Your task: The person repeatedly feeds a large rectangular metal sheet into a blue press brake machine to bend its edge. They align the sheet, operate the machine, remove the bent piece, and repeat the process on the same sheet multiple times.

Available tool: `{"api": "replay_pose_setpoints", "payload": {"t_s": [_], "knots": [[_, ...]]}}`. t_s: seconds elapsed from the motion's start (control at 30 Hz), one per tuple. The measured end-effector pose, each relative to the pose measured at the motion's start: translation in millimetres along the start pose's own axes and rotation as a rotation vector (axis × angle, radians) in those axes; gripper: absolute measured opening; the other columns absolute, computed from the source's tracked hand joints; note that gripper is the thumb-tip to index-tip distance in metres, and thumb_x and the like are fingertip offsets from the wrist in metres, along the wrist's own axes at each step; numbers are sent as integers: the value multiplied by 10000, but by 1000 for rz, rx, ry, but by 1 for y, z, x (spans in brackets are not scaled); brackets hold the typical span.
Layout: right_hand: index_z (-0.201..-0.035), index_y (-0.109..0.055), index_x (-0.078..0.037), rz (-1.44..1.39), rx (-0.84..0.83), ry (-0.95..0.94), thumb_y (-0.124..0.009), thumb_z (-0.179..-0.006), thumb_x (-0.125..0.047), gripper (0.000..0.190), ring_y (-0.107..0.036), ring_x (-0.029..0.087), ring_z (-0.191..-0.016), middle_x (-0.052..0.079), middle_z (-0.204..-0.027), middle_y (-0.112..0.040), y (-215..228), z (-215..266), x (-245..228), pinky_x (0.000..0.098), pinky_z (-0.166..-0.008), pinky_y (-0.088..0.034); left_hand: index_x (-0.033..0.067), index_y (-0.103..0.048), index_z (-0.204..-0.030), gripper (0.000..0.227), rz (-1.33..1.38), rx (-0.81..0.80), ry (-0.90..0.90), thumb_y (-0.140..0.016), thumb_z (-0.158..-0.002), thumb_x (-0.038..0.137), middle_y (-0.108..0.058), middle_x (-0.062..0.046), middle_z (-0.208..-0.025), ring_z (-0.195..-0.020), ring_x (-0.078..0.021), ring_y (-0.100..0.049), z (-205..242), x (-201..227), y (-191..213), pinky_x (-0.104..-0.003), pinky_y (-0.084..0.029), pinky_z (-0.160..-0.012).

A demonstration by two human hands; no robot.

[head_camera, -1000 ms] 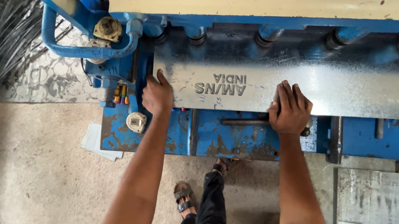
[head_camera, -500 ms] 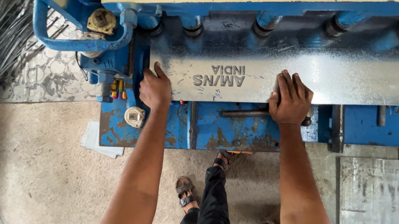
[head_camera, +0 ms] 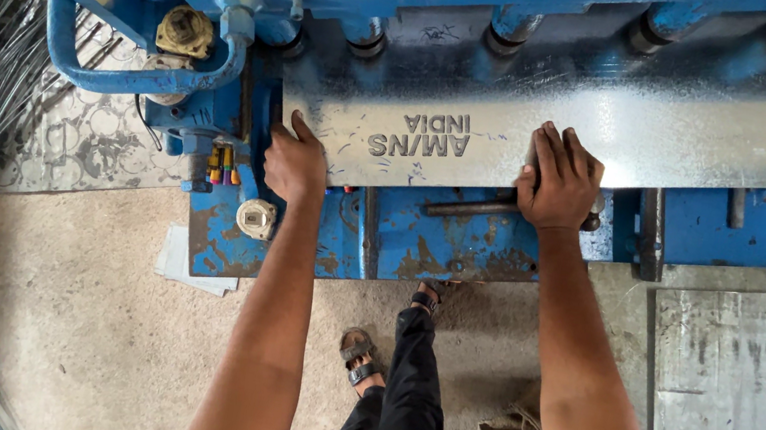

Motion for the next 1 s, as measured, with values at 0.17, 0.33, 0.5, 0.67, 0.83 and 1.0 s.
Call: {"api": "replay_pose_setpoints", "payload": {"t_s": [0.17, 0.33, 0.5, 0.67, 0.83, 1.0], "knots": [[-1321, -726, -92, 0, 1, -4, -400, -1095, -344, 470, -633, 333, -1326, 76, -1369, -725, 0, -1, 0, 471, -1032, -430, 57, -667, -1015, 559, 4, 35, -10, -417, -1050, 556, -747, -243, -879, -804, -445, -735, 0, 0, -1, -547, -593, -651], [-1325, -726, -85, 1, 1, 10, -386, -1102, -344, 482, -634, 334, -1320, 90, -1373, -728, 2, 0, -1, 480, -1034, -435, 63, -668, -999, 551, 13, 42, -16, -420, -1053, 553, -746, -242, -871, -802, -449, -733, 1, 0, 0, -552, -589, -657], [-1317, -730, -88, 14, 10, 11, -386, -1099, -345, 481, -636, 330, -1318, 86, -1367, -730, 0, 0, -1, 483, -1029, -437, 64, -660, -1007, 547, 25, 32, -18, -412, -1050, 550, -748, -240, -862, -791, -447, -735, 1, 0, 1, -549, -591, -652], [-1331, -728, -84, 43, -8, 23, -376, -1107, -340, 489, -617, 316, -1342, 85, -1383, -726, 1, 0, -2, 479, -1038, -416, 80, -661, -1004, 540, 21, 28, 4, -422, -1044, 562, -747, -243, -884, -823, -458, -730, 0, 0, 1, -559, -588, -688], [-1360, -716, -97, 15, -7, 15, -379, -1130, -370, 491, -598, 309, -1364, 80, -1405, -721, 1, 2, -1, 475, -1051, -401, 85, -657, -1007, 541, 22, 27, 13, -426, -1037, 572, -747, -239, -916, -856, -470, -721, 1, -2, -1, -584, -576, -720], [-1394, -696, -114, -13, 1, 48, -399, -1127, -565, 603, -576, 300, -1379, 94, -1411, -724, 3, 1, -2, 478, -1043, -387, 125, -682, -1067, 520, 40, 28, 27, -432, -1021, 579, -746, -248, -923, -866, -481, -716, -2, -5, -4, -588, -572, -737]]}}
Point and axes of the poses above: each hand's wrist, its own z-axis away from the middle knuckle, its own y-axis out of the back of the hand, x = y × z, the point moved 3 cm from there along -z, towards the middle knuckle
